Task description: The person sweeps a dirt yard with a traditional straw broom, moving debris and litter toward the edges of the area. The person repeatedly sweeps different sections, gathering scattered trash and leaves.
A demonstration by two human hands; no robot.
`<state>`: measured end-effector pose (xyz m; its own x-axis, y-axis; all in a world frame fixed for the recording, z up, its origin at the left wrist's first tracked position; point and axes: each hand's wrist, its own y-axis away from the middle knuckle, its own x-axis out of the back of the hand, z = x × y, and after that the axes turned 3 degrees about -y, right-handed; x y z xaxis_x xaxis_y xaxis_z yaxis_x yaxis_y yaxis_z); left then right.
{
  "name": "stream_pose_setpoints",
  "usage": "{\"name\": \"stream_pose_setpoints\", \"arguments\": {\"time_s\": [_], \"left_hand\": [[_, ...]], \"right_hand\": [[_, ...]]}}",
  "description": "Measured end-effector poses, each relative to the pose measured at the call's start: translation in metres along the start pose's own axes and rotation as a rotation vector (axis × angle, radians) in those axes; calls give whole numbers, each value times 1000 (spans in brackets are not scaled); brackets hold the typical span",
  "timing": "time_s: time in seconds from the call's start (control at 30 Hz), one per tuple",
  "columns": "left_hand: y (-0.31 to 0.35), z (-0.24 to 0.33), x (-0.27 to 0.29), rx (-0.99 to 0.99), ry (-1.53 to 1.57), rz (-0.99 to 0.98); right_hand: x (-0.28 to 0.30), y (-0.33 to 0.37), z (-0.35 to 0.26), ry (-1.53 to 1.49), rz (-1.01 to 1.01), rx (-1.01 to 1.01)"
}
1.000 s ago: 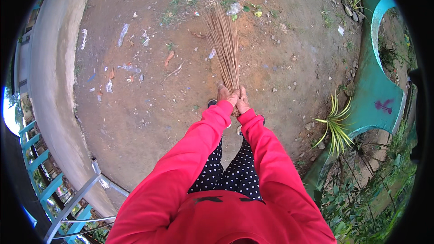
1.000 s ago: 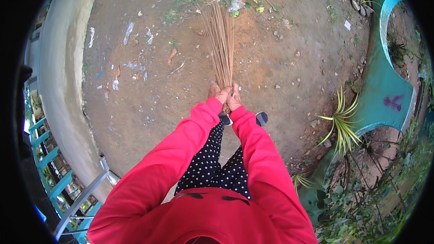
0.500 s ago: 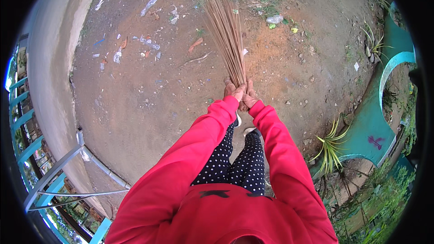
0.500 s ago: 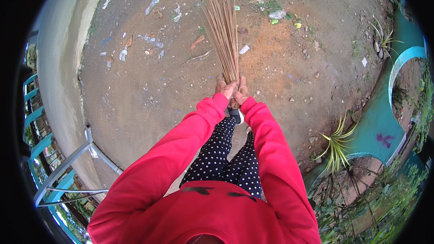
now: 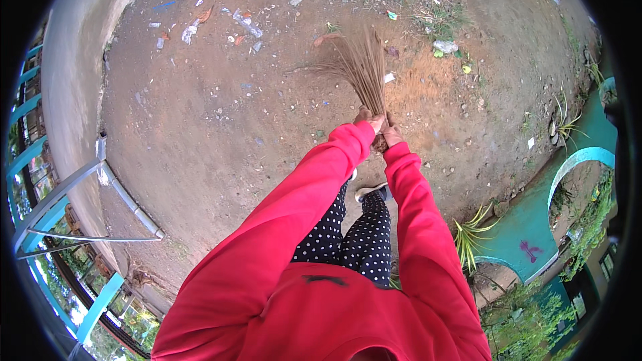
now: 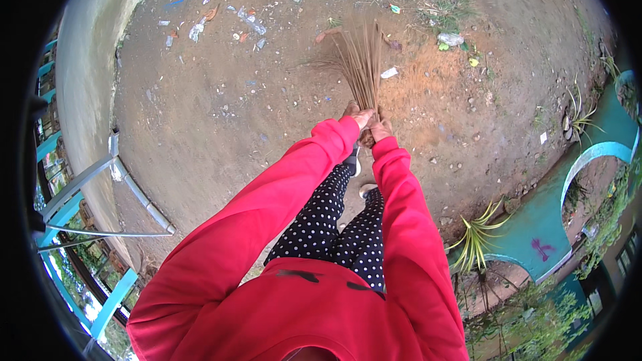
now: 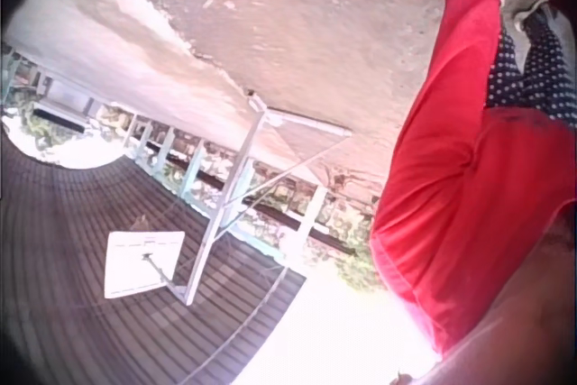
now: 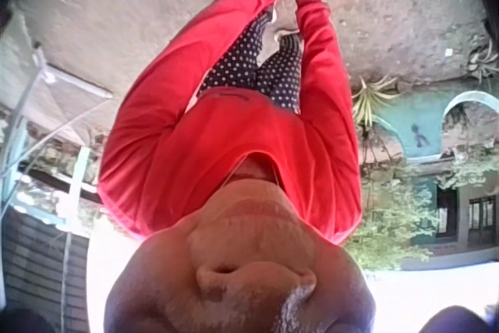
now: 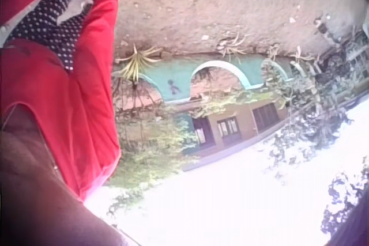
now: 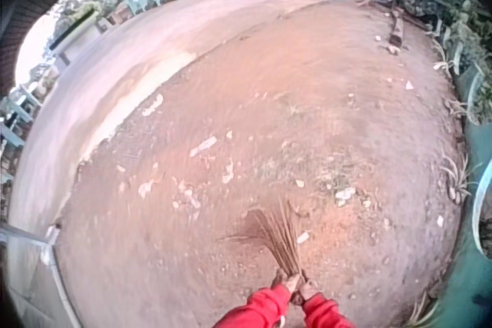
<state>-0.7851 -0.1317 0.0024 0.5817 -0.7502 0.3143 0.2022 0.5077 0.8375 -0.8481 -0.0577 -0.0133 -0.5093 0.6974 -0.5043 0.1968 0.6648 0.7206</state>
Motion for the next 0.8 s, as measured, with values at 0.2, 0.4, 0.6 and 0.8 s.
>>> {"name": "stream_pose_setpoints", "arguments": {"time_s": [0.2, 0.4, 0.6, 0.8], "left_hand": [[44, -20, -27, -261, 401, -169], [79, -3, -99, 187, 215, -353], [-15, 99, -138, -22, 255, -413], [16, 109, -154, -524, 447, 10]], "right_hand": [[1, 70, -32, 355, -5, 1], [49, 115, -100, 202, -148, -541], [68, 58, -160, 319, 303, -52], [103, 54, -170, 278, 10, 151]]}}
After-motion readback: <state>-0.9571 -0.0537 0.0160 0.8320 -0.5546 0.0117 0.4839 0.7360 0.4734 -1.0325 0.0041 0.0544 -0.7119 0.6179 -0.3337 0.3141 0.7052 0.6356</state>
